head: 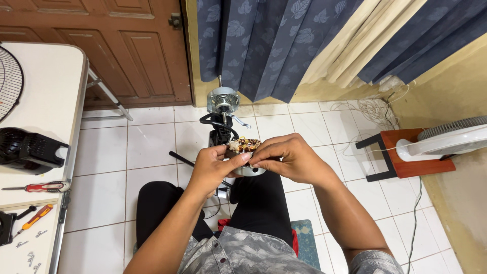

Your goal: The person disassembles a fan motor, removes the rotor, and reassembles the motor housing. They handle the motor casing, rotor, and internal wiring while seated on the floor.

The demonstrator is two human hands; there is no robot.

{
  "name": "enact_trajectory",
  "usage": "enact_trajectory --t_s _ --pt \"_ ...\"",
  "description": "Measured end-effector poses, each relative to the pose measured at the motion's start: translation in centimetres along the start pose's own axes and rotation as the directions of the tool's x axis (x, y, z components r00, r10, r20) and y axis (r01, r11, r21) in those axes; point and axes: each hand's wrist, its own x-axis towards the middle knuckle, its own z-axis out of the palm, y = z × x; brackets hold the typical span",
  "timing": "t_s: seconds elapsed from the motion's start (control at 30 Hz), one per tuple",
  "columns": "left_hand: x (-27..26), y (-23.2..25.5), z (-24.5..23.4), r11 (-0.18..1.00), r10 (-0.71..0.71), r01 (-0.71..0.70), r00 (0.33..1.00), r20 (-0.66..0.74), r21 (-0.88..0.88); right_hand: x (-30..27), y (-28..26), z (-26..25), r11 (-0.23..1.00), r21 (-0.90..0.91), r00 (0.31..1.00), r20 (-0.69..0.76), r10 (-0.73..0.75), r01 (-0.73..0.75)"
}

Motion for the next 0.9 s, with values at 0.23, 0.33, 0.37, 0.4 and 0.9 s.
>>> enact_trajectory --t_s 0.23,0.33,0.37,0.4,0.9 --pt "0.1 0.0 0.0 1.000 0.006 -0.006 1.000 0.023 -0.008 -0.2 0.2 -0.1 0.999 -0.002 0.999 0.014 0.034 -0.034" --pt "0.1 -0.2 0.0 1.000 0.015 -0.014 0.999 0.028 -0.024 -0.4 0.5 0.2 1.000 0.000 1.000 0.021 -0.013 0.013" --pt "0.1 -0.3 0.0 1.000 0.017 -0.017 1.000 0.026 -0.016 -0.5 0.6 0.4 1.000 -0.010 1.000 0.012 0.000 0.000" --pt "0.2 -0.4 -0.1 1.000 0.020 -0.020 1.000 0.022 -0.009 -0.5 0.6 0.5 1.000 -0.019 1.000 0.003 0.011 -0.011" --pt "0.7 -1.3 -0.2 0.988 0.063 -0.064 0.998 -0.014 -0.143 -1.5 0.6 2.0 0.998 -0.063 0.993 -0.114 -0.017 0.010"
